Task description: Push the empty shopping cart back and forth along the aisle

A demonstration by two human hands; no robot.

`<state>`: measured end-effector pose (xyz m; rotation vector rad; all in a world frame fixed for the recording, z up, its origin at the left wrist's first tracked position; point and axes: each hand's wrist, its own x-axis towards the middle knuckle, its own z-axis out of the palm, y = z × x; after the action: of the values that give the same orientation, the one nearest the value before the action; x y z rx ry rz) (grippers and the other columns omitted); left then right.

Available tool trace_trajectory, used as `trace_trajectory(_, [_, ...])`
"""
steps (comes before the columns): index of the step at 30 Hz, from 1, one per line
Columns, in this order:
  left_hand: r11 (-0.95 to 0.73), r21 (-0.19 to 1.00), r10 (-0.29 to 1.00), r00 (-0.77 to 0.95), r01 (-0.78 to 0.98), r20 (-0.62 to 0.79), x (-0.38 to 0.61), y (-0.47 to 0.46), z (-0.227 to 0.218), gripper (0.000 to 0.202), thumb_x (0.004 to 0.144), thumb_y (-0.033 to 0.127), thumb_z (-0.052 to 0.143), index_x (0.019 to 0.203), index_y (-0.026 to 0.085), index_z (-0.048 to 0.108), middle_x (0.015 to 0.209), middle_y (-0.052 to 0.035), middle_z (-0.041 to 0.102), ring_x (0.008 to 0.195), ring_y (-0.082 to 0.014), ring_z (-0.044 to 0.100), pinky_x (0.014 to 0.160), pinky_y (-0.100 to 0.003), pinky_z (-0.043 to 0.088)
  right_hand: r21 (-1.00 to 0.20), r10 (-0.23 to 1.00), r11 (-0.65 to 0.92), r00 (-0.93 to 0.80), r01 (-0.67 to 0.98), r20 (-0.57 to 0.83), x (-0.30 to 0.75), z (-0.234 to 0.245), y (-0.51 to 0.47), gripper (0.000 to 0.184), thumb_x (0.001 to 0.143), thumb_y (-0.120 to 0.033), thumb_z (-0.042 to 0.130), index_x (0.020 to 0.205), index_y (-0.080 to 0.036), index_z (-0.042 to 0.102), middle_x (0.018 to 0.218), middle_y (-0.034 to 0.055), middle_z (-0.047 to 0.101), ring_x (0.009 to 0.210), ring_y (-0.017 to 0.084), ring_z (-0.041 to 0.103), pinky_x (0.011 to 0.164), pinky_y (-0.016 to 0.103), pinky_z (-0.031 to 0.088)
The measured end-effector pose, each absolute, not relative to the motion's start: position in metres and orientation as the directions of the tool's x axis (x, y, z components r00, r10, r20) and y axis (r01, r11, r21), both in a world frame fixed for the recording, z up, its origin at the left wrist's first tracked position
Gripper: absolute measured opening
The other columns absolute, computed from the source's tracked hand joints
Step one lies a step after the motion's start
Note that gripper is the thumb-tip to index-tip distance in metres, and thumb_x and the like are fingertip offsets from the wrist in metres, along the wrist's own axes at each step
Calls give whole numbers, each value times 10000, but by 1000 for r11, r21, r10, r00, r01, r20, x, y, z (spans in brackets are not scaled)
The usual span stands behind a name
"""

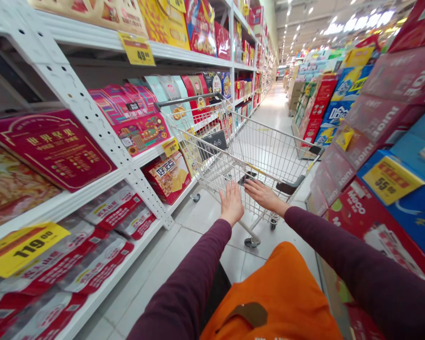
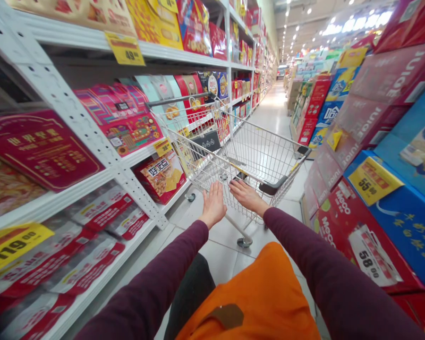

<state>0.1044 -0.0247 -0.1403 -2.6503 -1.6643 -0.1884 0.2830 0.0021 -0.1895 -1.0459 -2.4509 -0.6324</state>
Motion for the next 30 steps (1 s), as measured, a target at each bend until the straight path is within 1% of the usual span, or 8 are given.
trace_trajectory(3, [-423, 66, 903, 415, 904, 111, 106, -22, -140, 753, 739, 165, 456, 1430, 50, 180, 1532, -170, 121, 1415, -294, 93, 1116, -561, 146, 224, 572, 586, -594, 778, 565, 277, -163, 12, 416, 841, -30, 402, 1209, -135, 566, 1340, 118, 506, 1332, 248, 333, 1089, 492, 303])
trace_trajectory(5, [-420, 62, 904, 412, 905, 119, 106, -21, -139, 744, 738, 151, 445, 1430, 59, 187, 1534, -163, 121, 1415, -290, 96, 1116, -561, 147, 219, 583, 579, -586, 786, 563, 276, -157, 15, 415, 834, -28, 417, 1209, -123, 567, 1340, 131, 503, 1332, 258, 331, 1091, 502, 290])
trace_trajectory(10, [-429, 29, 896, 421, 903, 141, 104, -20, -143, 726, 760, 170, 435, 1435, 84, 183, 1539, -143, 116, 1417, -279, 96, 1117, -548, 155, 286, 612, 584, -644, 760, 459, 279, -187, 7, 375, 813, -14, 425, 1125, -93, 618, 1262, 141, 568, 1273, 270, 416, 1042, 469, 372])
trace_trajectory(13, [-419, 22, 901, 412, 908, 134, 102, -16, -144, 737, 753, 175, 452, 1435, 88, 184, 1538, -148, 124, 1416, -288, 95, 1114, -554, 160, 267, 609, 605, -651, 751, 452, 278, -191, 2, 376, 829, -18, 407, 1119, -119, 624, 1229, 124, 595, 1264, 251, 432, 1029, 456, 394])
trace_trajectory(17, [-399, 29, 908, 391, 916, 153, 106, -1, -130, 745, 752, 153, 442, 1438, 73, 164, 1539, -148, 115, 1419, -279, 76, 1124, -541, 142, 201, 565, 549, -537, 811, 627, 275, -160, 2, 427, 874, -40, 369, 1241, -169, 545, 1345, 95, 506, 1339, 246, 322, 1078, 506, 317])
trace_trajectory(21, [-429, 10, 879, 415, 903, 234, 122, 22, -100, 715, 785, 164, 417, 1441, 79, 147, 1544, -138, 97, 1422, -271, 60, 1124, -546, 134, 94, 504, 436, -329, 895, 799, 285, -142, 0, 406, 899, -61, 337, 1238, -141, 547, 1329, 120, 518, 1349, 246, 300, 1052, 480, 380])
trace_trajectory(24, [-480, -44, 843, 475, 876, 252, 134, 38, -83, 665, 815, 189, 392, 1434, 81, 173, 1545, -131, 102, 1421, -274, 59, 1124, -546, 123, 78, 469, 460, -316, 885, 825, 298, -149, -6, 384, 905, -71, 341, 1201, -133, 576, 1289, 127, 553, 1341, 240, 318, 1032, 460, 419])
trace_trajectory(30, [-582, -129, 797, 595, 803, 107, 147, 57, -71, 675, 786, 204, 435, 1424, 147, 222, 1525, -110, 207, 1404, -273, 143, 1115, -581, 97, 6, 492, 481, -275, 877, 826, 324, -159, -14, 393, 900, -73, 349, 1205, -162, 580, 1282, 122, 560, 1320, 245, 357, 1032, 493, 416])
